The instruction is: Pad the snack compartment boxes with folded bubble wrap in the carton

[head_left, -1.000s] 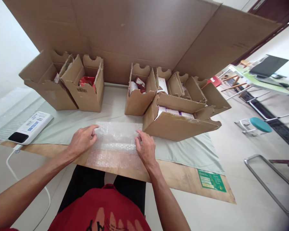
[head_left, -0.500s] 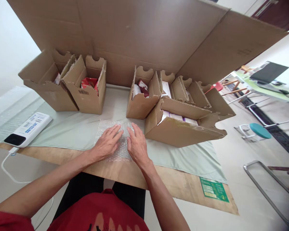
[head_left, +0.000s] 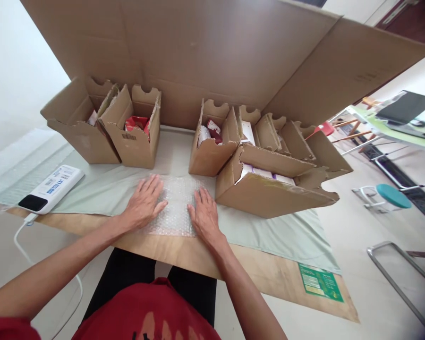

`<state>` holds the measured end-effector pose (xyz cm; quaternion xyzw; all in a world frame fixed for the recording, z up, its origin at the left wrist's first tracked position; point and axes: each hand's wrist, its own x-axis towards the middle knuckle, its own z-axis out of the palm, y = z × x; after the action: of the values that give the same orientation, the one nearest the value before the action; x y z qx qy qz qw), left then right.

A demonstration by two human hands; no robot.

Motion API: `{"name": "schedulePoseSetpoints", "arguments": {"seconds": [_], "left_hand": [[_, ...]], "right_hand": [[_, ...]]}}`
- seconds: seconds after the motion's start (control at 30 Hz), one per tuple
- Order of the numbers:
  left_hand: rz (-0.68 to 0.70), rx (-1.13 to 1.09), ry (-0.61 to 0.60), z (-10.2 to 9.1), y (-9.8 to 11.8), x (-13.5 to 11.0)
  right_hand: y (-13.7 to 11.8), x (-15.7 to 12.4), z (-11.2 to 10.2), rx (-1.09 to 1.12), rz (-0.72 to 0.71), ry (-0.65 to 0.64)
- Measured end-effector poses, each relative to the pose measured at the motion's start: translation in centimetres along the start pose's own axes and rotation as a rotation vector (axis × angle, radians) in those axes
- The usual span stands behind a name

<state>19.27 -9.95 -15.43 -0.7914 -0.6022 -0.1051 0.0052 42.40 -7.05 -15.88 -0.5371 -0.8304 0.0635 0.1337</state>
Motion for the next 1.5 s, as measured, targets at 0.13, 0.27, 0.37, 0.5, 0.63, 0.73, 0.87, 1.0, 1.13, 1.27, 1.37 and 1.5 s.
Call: {"name": "schedulePoseSetpoints", "arguments": {"seconds": [0.13, 0.27, 0.37, 0.5, 0.63, 0.73, 0.87, 1.0, 1.13, 1.27, 1.37, 1.5], "left_hand": [[0.104, -0.073, -0.04, 0.7, 1.8, 3.1], [0.065, -0.041, -0.137, 1.4, 1.6, 3.9], [-0.026, -0.007, -0.158, 1.3, 1.0, 2.7], [-0.162, 0.034, -0.151, 0.8, 1.0, 0.3], [-0.191, 0.042, -0.166, 0.3, 1.1, -2.1], [-0.206, 0.034, -0.154, -0.7, 1.4, -2.1], [-0.109, -0.002, -0.07, -1.6, 2.4, 1.7], [-0.015, -0.027, -0.155, -0.8, 2.4, 4.4], [-0.031, -0.008, -0.179, 0.5, 0.5, 2.3], [-0.144, 0.064, -0.151, 0.6, -2.2, -1.3], [-0.212, 0.102, -0.11, 0.1, -3.0, -2.9], [-0.22, 0.072, -0.001, -0.4, -1.0, -3.2]], "right_hand": [[-1.2, 2.8, 0.5, 0.015, -0.056, 0.006], [-1.2, 4.5, 1.3, -0.002, -0.051, -0.023], [-0.9, 4.4, 1.7, -0.018, -0.046, -0.014], [-0.9, 3.8, 1.8, -0.032, -0.051, -0.013], [-1.2, 3.3, 1.5, -0.032, -0.05, -0.026], [-1.3, 3.2, 1.5, -0.026, -0.039, -0.03], [-1.4, 3.1, 1.6, -0.035, -0.046, -0.018], [-1.4, 2.8, 1.6, -0.049, -0.042, -0.021], [-1.4, 2.5, 1.7, -0.046, -0.044, -0.024], [-1.4, 2.4, 1.6, -0.037, -0.042, -0.02], [-1.5, 2.4, 1.6, -0.027, -0.045, -0.016], [-1.5, 2.3, 1.5, -0.017, -0.051, -0.012]]}}
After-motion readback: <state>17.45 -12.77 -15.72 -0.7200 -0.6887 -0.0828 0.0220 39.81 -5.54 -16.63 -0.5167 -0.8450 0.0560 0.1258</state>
